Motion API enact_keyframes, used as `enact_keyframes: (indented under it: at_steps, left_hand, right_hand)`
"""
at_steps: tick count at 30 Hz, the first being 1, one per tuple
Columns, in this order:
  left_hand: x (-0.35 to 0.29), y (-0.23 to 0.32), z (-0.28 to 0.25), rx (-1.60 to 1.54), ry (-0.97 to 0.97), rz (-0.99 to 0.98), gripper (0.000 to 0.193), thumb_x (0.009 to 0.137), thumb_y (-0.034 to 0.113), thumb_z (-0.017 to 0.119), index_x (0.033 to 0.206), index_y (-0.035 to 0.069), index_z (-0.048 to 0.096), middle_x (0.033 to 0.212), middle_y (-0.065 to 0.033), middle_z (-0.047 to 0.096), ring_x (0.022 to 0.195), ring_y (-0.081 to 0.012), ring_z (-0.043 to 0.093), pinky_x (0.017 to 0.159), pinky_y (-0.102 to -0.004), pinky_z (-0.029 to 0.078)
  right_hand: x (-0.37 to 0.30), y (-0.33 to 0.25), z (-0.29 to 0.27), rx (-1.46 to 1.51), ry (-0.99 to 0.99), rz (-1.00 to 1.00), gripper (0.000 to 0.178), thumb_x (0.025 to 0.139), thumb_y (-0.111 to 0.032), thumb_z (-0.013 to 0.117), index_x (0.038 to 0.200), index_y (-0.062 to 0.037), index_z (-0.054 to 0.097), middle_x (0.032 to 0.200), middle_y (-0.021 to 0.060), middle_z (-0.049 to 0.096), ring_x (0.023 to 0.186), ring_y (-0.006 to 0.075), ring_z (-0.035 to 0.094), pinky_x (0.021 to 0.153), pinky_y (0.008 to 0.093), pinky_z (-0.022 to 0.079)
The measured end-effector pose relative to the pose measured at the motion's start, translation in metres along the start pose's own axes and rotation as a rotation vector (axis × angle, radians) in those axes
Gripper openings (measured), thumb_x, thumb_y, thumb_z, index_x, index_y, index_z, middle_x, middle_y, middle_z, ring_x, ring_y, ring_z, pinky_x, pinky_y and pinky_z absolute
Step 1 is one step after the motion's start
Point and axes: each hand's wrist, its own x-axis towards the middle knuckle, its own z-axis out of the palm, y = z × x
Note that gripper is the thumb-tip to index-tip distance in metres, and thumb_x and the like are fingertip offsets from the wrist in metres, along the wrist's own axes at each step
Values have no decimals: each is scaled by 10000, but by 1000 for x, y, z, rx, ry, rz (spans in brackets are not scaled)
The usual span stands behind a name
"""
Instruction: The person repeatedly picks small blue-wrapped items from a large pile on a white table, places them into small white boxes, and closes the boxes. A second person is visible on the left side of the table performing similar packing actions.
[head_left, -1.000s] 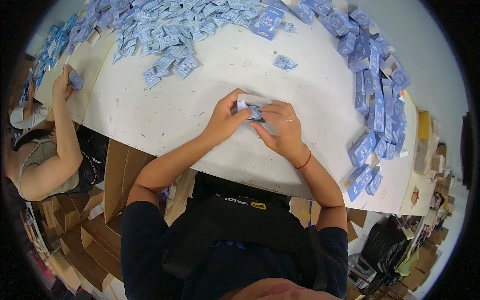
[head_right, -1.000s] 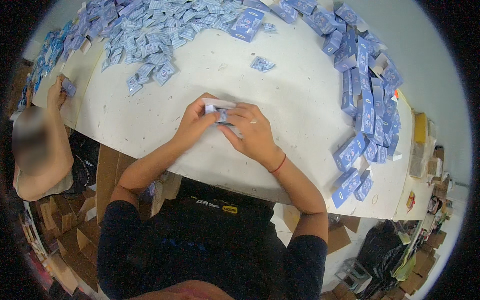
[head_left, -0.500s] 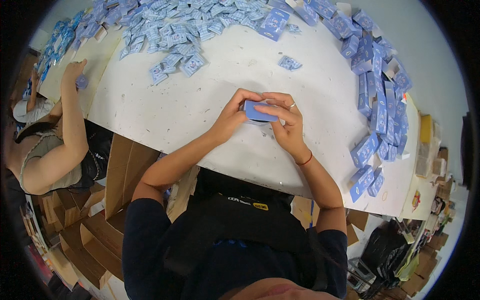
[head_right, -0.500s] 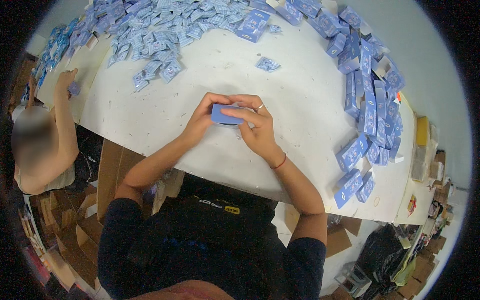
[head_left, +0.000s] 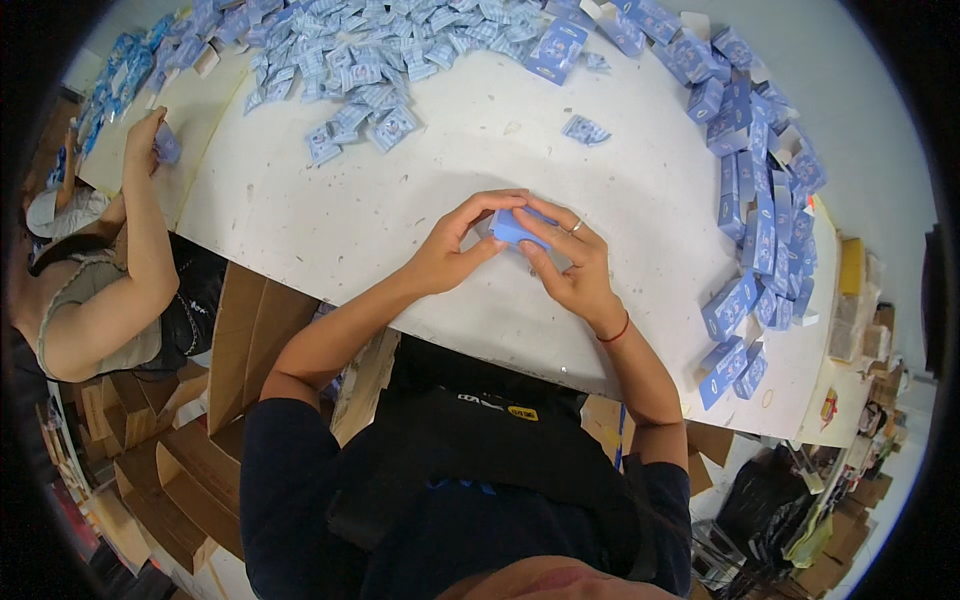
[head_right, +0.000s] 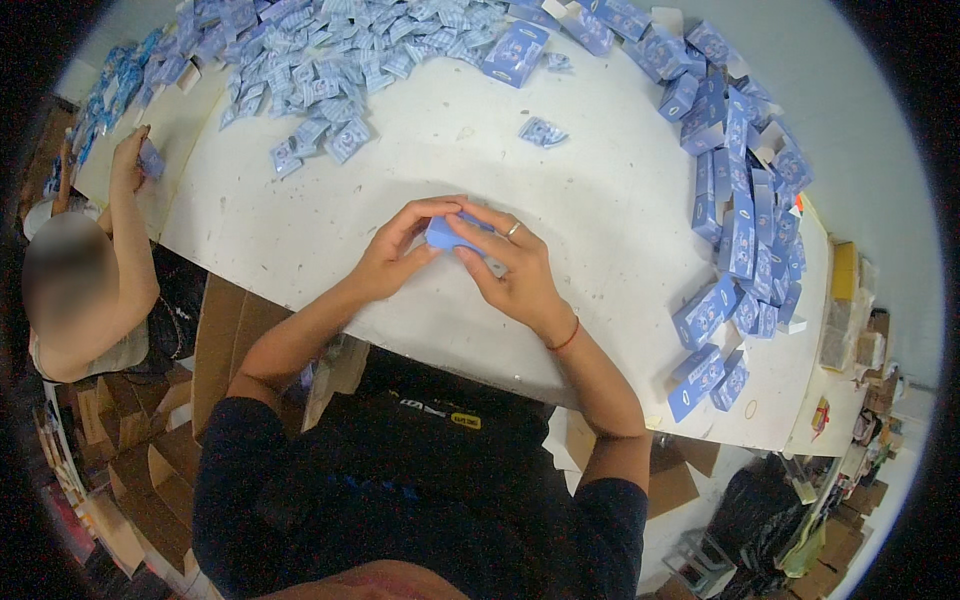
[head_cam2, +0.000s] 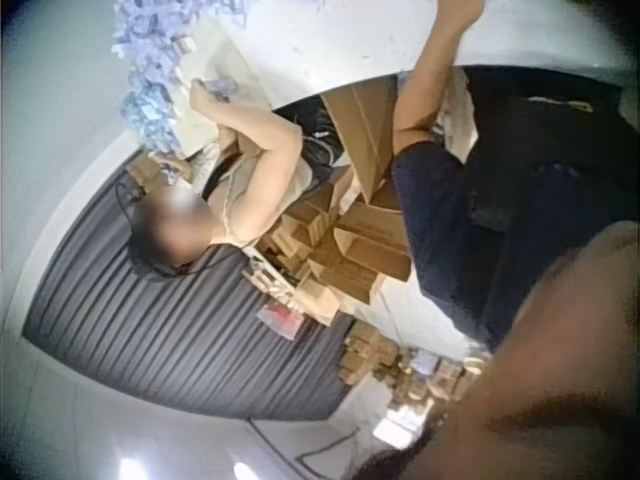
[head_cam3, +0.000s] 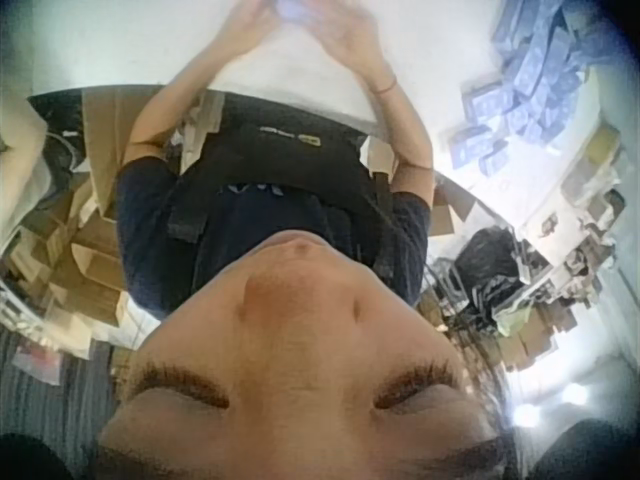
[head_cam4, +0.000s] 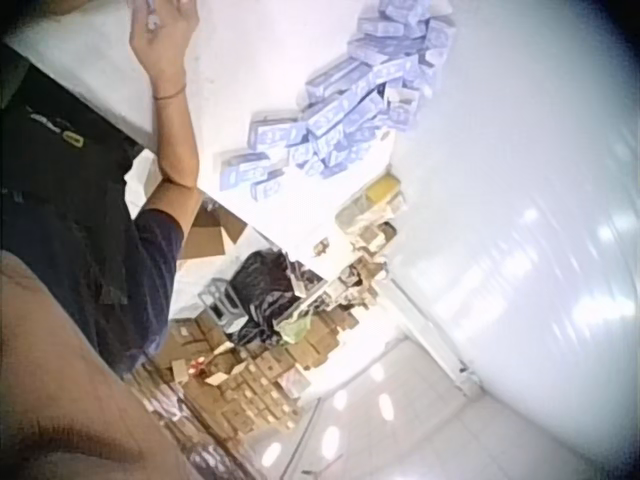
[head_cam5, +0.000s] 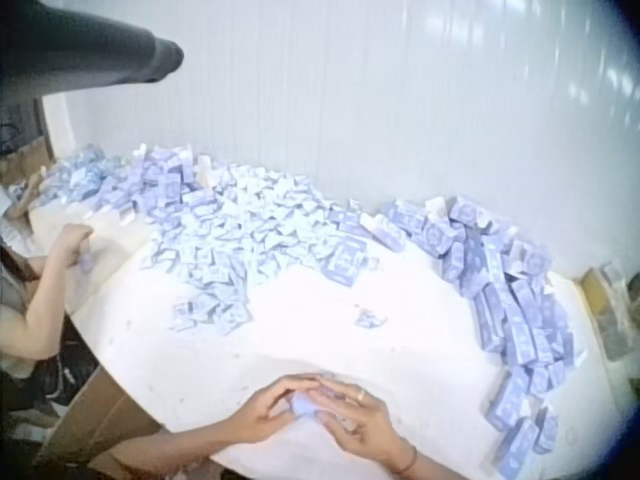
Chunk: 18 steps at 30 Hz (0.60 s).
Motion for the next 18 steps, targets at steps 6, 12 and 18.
enact_keyframes:
  at_steps: [6, 12, 18]
  left_hand:
    - [-1, 5, -2, 51, -9, 38, 435, 892, 17, 578, 1321, 44, 513, 1386, -123, 503, 1296, -236, 465, 1098, -368, 337]
    - [0, -4, 0, 120, 103, -7, 417, 855, 32, 659, 1266, 38, 586, 1340, -127, 566, 1252, -243, 527, 1062, -353, 391]
    - [0, 0, 2, 293, 102, 17, 517, 849, 26, 667, 1347, 38, 530, 1405, -137, 516, 1299, -252, 494, 1069, -350, 390]
  right_hand:
    - [0, -1, 4, -85, 83, -44, 328, 804, -18, 705, 1126, -83, 706, 1197, 117, 652, 1016, 259, 635, 863, 341, 521]
    - [5, -9, 3, -339, 110, -143, 279, 801, -57, 703, 1077, -92, 715, 1121, 68, 678, 873, 224, 616, 800, 337, 458]
    - [6, -13, 7, -446, 137, -163, 269, 811, -99, 694, 1079, -105, 714, 1083, 51, 675, 850, 202, 592, 801, 341, 400]
